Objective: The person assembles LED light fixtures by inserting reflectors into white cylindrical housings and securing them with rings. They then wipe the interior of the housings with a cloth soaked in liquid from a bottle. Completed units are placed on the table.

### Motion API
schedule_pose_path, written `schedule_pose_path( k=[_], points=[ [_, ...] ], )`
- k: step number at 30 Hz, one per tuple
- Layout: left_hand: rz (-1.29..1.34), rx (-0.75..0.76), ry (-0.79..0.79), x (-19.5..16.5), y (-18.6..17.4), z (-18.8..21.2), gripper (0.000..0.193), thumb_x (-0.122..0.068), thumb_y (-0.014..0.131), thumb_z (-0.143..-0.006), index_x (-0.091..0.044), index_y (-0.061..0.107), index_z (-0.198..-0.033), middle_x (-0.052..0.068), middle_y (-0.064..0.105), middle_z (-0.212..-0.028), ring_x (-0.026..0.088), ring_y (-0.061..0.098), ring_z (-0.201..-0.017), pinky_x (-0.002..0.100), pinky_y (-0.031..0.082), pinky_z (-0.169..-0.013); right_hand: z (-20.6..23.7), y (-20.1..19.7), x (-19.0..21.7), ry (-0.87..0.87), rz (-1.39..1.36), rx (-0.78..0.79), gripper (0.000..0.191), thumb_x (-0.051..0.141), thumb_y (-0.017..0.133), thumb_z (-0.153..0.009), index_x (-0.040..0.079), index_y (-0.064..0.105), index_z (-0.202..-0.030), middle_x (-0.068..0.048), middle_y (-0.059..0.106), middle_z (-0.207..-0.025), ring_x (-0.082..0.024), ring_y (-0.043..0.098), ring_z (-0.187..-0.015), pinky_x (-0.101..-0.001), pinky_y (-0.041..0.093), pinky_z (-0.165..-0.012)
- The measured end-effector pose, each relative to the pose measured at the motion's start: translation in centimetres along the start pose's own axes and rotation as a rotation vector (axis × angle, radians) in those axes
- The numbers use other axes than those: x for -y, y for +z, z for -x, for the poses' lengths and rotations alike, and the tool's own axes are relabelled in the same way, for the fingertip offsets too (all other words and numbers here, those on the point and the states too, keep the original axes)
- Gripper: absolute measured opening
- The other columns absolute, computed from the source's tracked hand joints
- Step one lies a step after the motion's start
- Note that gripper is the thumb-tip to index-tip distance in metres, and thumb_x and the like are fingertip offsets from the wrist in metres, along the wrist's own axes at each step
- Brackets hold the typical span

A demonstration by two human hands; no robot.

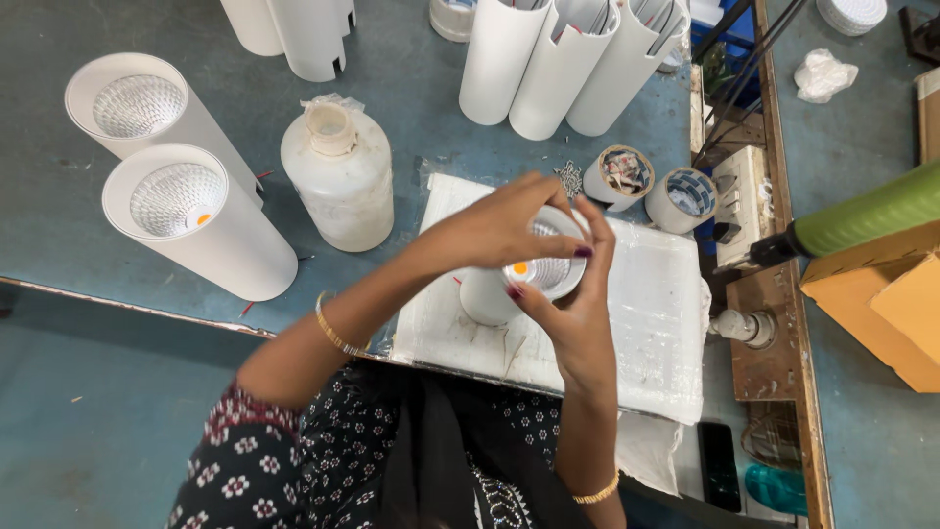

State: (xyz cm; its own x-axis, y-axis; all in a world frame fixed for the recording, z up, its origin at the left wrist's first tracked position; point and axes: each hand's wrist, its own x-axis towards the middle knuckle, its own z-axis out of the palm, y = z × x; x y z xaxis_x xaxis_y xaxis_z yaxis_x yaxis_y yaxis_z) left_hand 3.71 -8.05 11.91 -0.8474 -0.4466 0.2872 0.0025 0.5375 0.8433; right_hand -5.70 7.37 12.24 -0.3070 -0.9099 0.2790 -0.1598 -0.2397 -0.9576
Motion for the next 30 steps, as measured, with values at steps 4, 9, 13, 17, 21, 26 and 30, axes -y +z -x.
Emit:
schedule_pose_path(
  k=[4, 9, 13, 17, 21, 26, 30],
  points=[
    [0.331, -0.030, -0.174, -0.1, -0.3, 3.0, 0.039, -0.041, 0.048, -0.103, -0.012, 0.065, -0.122, 0.009, 0.063, -0.122, 0.020, 0.061, -0.117, 0.032, 0.046, -0.101, -0.5, -3.0, -0.1, 0.206, -0.635, 0.161, 0.097, 0.011, 0.079, -0.090, 0.011, 0.017, -0.165, -0.019, 0.036, -0.160, -0.027, 0.040, -0.145, -0.0403, 0.035, -0.120],
    [0.147, -0.061, -0.194, 0.4, -0.3, 1.1, 0.034, -0.038, 0.058, -0.098, -0.007, 0.068, -0.107, 0.012, 0.072, -0.101, 0.024, 0.068, -0.095, 0.035, 0.052, -0.087, -1.1, -4.1, -0.1, 0.184, -0.435, 0.259, 0.100, 0.008, 0.078, -0.084, 0.013, 0.017, -0.163, -0.018, 0.038, -0.158, -0.028, 0.040, -0.145, -0.0427, 0.041, -0.117],
    [-0.080, 0.108, -0.254, 0.5, -0.5, -1.5, 0.048, -0.045, 0.075, -0.087, 0.002, 0.066, -0.097, 0.020, 0.069, -0.099, 0.030, 0.064, -0.091, 0.042, 0.050, -0.079, -0.7, -1.7, 0.2, 0.103, -0.173, 0.172, 0.104, 0.006, 0.079, -0.076, 0.011, 0.021, -0.162, -0.014, 0.037, -0.156, -0.026, 0.045, -0.143, -0.0424, 0.048, -0.113],
    [-0.142, -0.097, 0.016, 0.5, 0.0, -0.3, 0.050, -0.050, 0.077, -0.086, -0.003, 0.068, -0.104, 0.017, 0.067, -0.105, 0.027, 0.061, -0.096, 0.037, 0.048, -0.081, -0.2, -0.6, 0.2, 0.097, -0.157, 0.091, 0.102, 0.004, 0.079, -0.077, 0.008, 0.022, -0.162, -0.015, 0.040, -0.153, -0.025, 0.050, -0.138, -0.0407, 0.048, -0.113],
    [0.351, -0.035, -0.125, 0.9, -0.7, 2.8, 0.044, -0.046, 0.055, -0.100, -0.008, 0.066, -0.119, 0.009, 0.071, -0.109, 0.015, 0.064, -0.098, 0.030, 0.051, -0.086, -0.8, -3.0, -0.3, 0.302, -0.719, 0.102, 0.099, 0.004, 0.077, -0.083, 0.006, 0.022, -0.165, -0.018, 0.040, -0.157, -0.020, 0.048, -0.119, -0.0269, 0.043, -0.090],
    [0.293, -0.084, -0.246, 0.6, -0.7, 2.3, 0.034, -0.036, 0.052, -0.101, -0.005, 0.063, -0.093, 0.008, 0.067, -0.084, 0.013, 0.058, -0.076, 0.032, 0.050, -0.068, -1.0, -4.0, -0.7, 0.226, -0.504, 0.230, 0.096, 0.005, 0.074, -0.085, 0.007, 0.021, -0.166, -0.019, 0.041, -0.157, -0.024, 0.047, -0.141, -0.0345, 0.044, -0.115],
    [0.127, 0.006, -0.217, 0.2, -1.0, -0.3, 0.039, -0.038, 0.072, -0.090, -0.004, 0.057, -0.077, 0.009, 0.065, -0.074, 0.015, 0.056, -0.069, 0.035, 0.045, -0.061, -0.4, -1.8, -0.1, 0.123, -0.202, 0.199, 0.103, 0.005, 0.078, -0.076, 0.009, 0.023, -0.163, -0.014, 0.039, -0.156, -0.024, 0.046, -0.143, -0.0383, 0.046, -0.114]
  ],
)
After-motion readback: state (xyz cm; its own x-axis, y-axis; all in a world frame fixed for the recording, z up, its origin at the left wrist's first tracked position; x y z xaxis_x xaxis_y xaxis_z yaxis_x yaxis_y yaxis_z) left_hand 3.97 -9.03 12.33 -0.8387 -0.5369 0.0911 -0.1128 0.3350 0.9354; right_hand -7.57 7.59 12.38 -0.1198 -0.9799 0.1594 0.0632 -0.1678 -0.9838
